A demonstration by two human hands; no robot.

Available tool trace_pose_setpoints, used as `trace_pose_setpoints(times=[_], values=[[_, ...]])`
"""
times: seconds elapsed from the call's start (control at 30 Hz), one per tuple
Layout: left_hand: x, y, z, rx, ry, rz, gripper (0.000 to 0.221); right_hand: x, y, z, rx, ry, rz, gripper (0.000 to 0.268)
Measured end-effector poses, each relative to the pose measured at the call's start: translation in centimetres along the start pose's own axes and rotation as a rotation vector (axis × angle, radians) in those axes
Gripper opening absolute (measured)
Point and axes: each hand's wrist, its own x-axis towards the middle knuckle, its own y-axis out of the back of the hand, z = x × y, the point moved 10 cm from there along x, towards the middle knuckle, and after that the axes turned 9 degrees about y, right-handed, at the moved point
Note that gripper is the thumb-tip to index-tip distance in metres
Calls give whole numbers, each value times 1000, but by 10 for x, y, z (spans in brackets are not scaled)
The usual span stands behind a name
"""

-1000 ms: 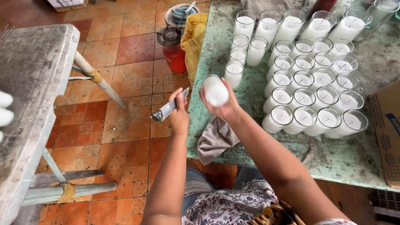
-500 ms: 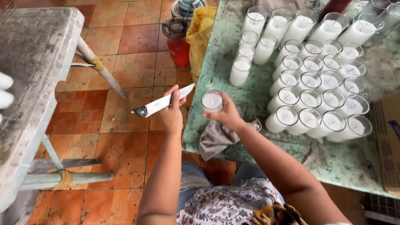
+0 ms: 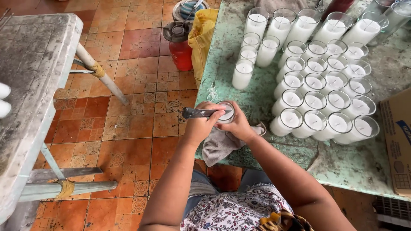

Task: Scraping excess wax from the top of glass candle jars using a knife and wiping them clean with a cloth.

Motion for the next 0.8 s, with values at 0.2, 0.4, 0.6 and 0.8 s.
trace_pose_setpoints(times=[0.2, 0.4, 0.6, 0.8], values=[[5, 24, 6, 6, 15, 113, 10, 0, 3, 8, -23, -40, 22, 85], [6, 22, 4, 50, -5, 117, 10, 1, 1, 9, -50, -43, 49, 83], [6, 49, -38, -25, 247, 283, 16, -9, 28, -7, -96, -49, 365, 84], [3, 58, -74, -227, 474, 301, 19, 3, 94, 21, -325, -81, 658, 93]])
